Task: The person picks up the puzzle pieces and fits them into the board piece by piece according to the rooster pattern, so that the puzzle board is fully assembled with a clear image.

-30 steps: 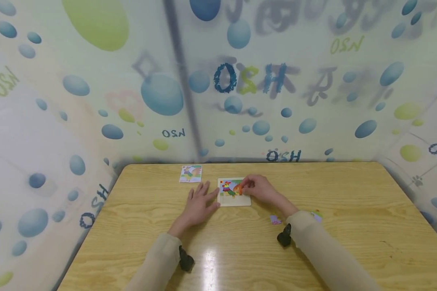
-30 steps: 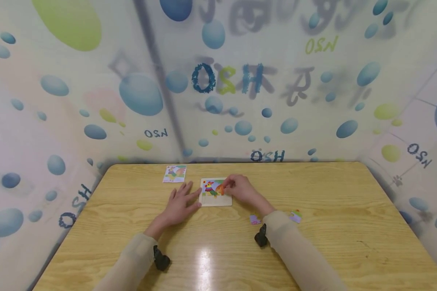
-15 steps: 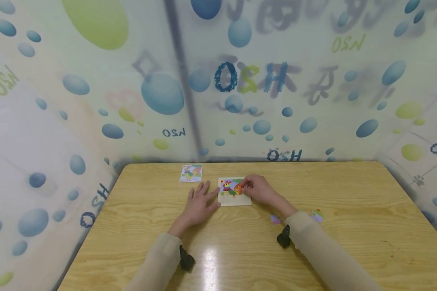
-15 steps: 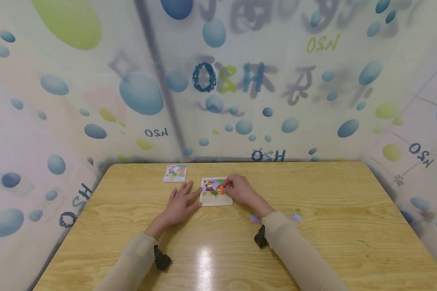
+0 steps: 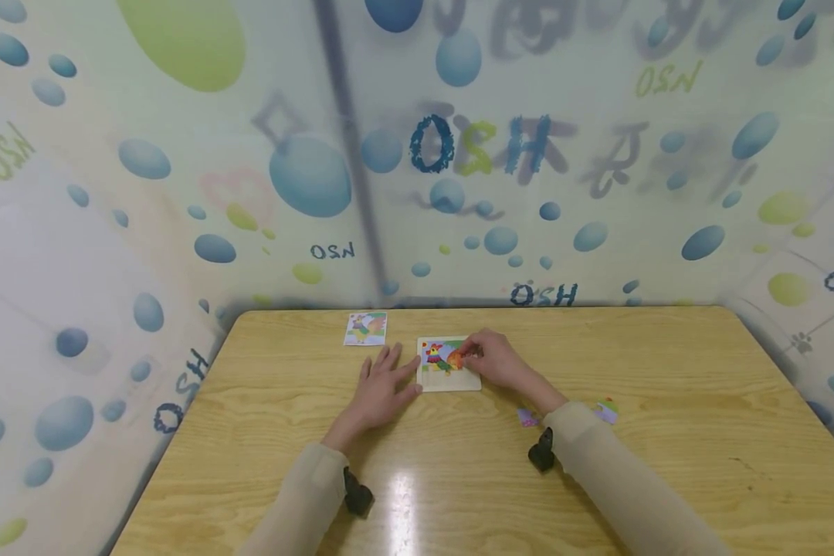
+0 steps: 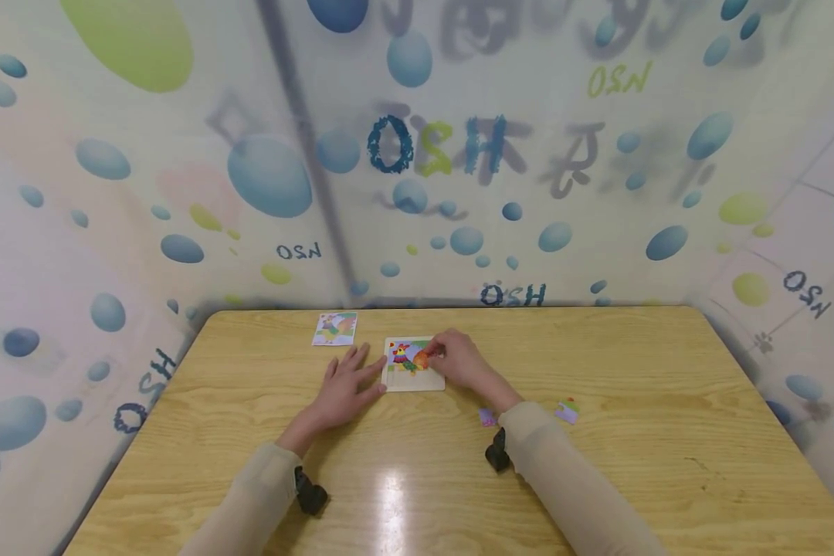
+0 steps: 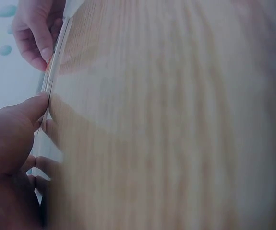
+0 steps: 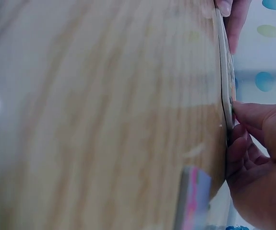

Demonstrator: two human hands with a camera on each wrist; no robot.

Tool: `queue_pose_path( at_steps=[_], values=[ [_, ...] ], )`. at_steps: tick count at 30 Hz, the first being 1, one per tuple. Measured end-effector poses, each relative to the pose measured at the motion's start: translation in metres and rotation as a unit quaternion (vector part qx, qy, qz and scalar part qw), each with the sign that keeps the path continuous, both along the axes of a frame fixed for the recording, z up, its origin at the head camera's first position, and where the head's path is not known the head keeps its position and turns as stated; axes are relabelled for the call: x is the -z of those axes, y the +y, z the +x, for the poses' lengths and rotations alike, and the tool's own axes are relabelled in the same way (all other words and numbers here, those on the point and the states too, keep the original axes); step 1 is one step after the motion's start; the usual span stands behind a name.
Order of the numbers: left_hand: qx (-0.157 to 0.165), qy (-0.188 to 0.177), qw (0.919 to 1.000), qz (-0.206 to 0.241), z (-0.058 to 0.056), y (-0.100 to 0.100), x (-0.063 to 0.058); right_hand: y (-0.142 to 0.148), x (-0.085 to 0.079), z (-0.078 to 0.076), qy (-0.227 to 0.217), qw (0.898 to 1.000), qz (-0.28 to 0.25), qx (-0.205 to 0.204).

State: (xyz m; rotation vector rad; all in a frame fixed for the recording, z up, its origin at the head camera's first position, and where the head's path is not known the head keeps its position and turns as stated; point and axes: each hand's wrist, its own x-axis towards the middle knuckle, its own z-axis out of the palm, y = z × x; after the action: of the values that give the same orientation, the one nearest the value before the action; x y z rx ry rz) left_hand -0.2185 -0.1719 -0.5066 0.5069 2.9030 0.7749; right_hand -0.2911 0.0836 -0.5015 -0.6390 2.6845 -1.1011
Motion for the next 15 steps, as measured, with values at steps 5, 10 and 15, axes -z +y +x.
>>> queue_pose_path(
  at_steps=[5, 10, 15],
  values=[
    [0.000, 0.001, 1.0000, -0.001, -0.0002, 0.0001, 0.0002, 0.0009, 0.0008, -0.0014, 0.004, 1.000, -0.003, -0.004],
    [0.001, 0.002, 1.0000, 0.007, -0.0010, -0.0007, 0.0025, 0.0007, -0.0004, -0.0014, 0.002, 1.000, -0.006, 0.001],
    [0.000, -0.003, 0.9999, 0.014, -0.0016, -0.0013, 0.0052, -0.0004, -0.0009, 0.0003, 0.019, 1.000, -0.004, -0.005]
  ],
)
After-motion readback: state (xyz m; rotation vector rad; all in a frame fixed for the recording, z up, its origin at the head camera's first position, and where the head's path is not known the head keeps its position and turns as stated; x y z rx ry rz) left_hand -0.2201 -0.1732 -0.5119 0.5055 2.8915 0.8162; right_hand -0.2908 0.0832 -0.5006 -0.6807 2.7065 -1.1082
